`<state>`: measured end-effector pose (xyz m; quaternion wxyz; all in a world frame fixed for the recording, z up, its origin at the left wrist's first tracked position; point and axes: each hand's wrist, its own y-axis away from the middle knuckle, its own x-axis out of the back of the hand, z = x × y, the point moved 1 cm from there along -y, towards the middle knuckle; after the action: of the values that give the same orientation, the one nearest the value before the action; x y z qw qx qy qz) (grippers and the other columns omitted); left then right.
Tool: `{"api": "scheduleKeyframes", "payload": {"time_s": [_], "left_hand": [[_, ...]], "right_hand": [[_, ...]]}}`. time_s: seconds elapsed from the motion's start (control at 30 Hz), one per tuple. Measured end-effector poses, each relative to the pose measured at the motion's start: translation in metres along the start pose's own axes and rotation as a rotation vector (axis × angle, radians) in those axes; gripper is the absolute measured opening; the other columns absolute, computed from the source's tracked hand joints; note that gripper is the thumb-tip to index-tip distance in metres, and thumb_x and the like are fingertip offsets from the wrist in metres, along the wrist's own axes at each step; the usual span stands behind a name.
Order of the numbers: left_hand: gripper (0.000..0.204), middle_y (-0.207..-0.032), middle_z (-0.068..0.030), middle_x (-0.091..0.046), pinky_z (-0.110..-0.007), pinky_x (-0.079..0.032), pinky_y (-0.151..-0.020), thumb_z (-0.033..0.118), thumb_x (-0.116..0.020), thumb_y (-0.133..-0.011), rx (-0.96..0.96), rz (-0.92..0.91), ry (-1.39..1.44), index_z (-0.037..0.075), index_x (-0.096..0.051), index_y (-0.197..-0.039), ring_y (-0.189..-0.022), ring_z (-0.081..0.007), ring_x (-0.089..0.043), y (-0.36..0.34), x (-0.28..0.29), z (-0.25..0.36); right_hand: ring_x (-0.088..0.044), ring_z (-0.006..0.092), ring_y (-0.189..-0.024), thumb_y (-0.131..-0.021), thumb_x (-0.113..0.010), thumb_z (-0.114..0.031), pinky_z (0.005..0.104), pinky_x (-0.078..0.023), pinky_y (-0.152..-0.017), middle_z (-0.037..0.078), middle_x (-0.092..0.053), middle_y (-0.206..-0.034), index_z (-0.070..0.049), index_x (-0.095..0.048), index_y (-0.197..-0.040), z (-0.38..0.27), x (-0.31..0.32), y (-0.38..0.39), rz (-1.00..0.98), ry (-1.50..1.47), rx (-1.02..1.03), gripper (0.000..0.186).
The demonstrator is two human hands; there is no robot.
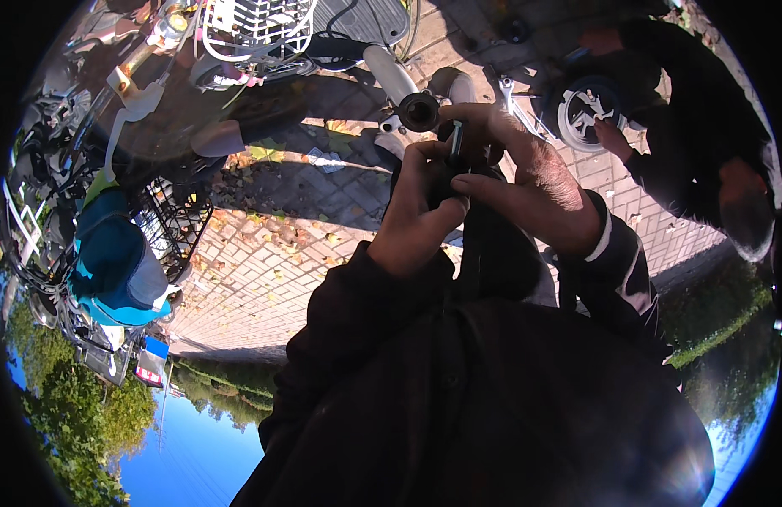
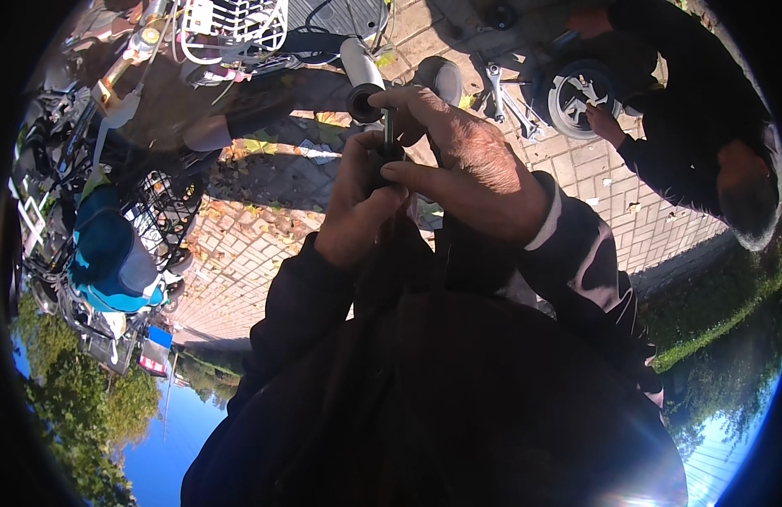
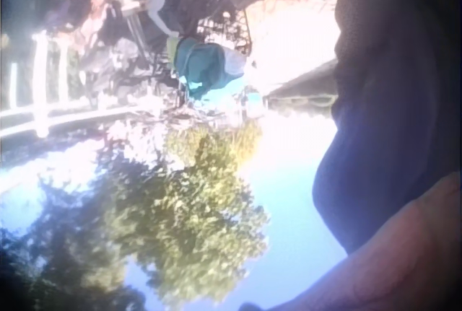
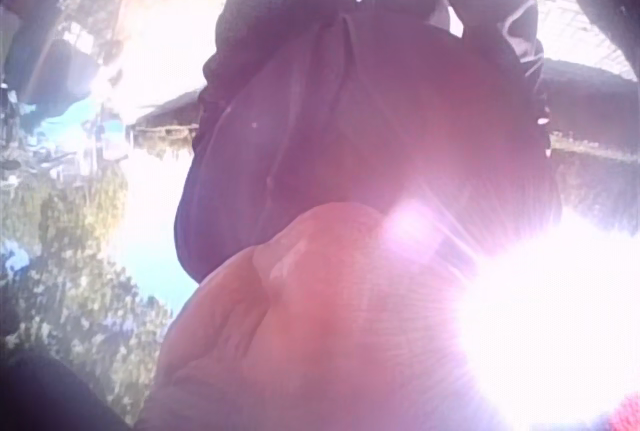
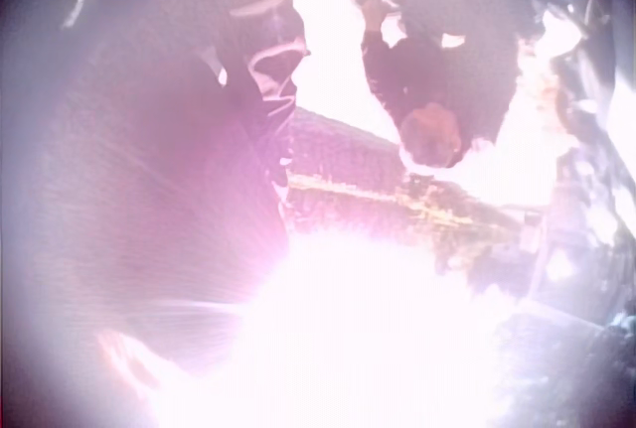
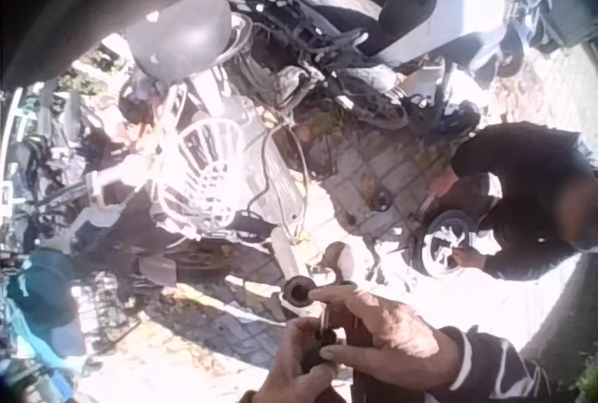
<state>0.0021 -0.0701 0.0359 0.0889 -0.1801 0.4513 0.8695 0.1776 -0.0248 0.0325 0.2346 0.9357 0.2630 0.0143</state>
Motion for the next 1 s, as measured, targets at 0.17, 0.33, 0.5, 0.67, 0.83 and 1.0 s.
{"api": "scheduleKeyframes", "payload": {"time_s": [0.17,0.33,0.5,0.67,0.83,1.0], "left_hand": [[0.048,-0.105,-0.0097,-0.054,-0.029,-0.045,-0.073,0.003,-0.053,-0.087,-0.053,-0.047,0.242,0.001,-0.036,-0.131,-0.085,-0.0127,-0.052,0.013,0.0,0.008],[0.044,-0.112,-0.0108,-0.059,-0.032,-0.049,-0.088,0.003,-0.053,-0.09,-0.162,-0.051,0.184,-0.002,-0.043,-0.133,-0.1,-0.0168,-0.059,0.027,0.007,0.006],[0.039,-0.113,-0.0117,-0.063,-0.032,-0.049,-0.091,0.007,-0.059,-0.096,-0.249,-0.114,0.088,-0.001,-0.046,-0.132,-0.101,-0.0168,-0.061,0.034,0.014,0.003],[0.039,-0.119,-0.0099,-0.062,-0.031,-0.049,-0.097,0.001,-0.064,-0.096,-0.374,-0.13,0.129,-0.002,-0.048,-0.132,-0.112,-0.0169,-0.061,0.041,0.013,0.002],[0.042,-0.121,-0.0105,-0.06,-0.032,-0.049,-0.098,-0.006,-0.065,-0.093,-0.447,-0.076,0.036,-0.001,-0.049,-0.131,-0.112,-0.0172,-0.061,0.046,0.013,0.007],[0.045,-0.121,-0.0106,-0.061,-0.031,-0.049,-0.098,-0.012,-0.067,-0.087,-0.459,0.008,-0.013,0.0,-0.051,-0.128,-0.112,-0.0172,-0.061,0.052,0.01,0.008]], "right_hand": [[-0.055,0.0128,-0.093,-0.083,-0.074,-0.001,0.029,-0.042,-0.084,0.002,-0.063,-0.106,-0.008,-0.053,-0.14,-0.017,-0.011,0.004,0.026,-0.075,0.022,0.062],[-0.061,0.0133,-0.103,-0.088,-0.071,0.001,0.0282,-0.046,-0.085,0.006,-0.063,-0.131,-0.006,-0.063,-0.123,-0.029,-0.018,0.01,0.051,-0.096,0.161,0.037],[-0.065,0.0139,-0.106,-0.098,-0.064,-0.002,0.0287,-0.053,-0.094,0.007,-0.07,-0.119,-0.003,-0.069,-0.114,-0.043,-0.017,0.011,0.133,-0.206,0.073,0.017],[-0.067,0.0124,-0.081,-0.097,-0.066,-0.006,0.0258,-0.054,-0.072,0.005,-0.07,-0.099,-0.003,-0.07,-0.113,-0.061,-0.02,0.017,0.188,0.026,0.297,0.016],[-0.069,0.0185,-0.094,-0.094,-0.069,-0.004,0.0281,-0.055,-0.079,0.008,-0.07,-0.105,-0.003,-0.069,-0.111,-0.074,-0.026,0.02,0.172,0.16,0.452,0.016],[-0.071,0.0241,-0.098,-0.091,-0.07,0.001,0.0315,-0.056,-0.083,0.011,-0.07,-0.106,-0.004,-0.069,-0.108,-0.083,-0.024,0.027,0.151,0.223,0.392,0.017]]}}
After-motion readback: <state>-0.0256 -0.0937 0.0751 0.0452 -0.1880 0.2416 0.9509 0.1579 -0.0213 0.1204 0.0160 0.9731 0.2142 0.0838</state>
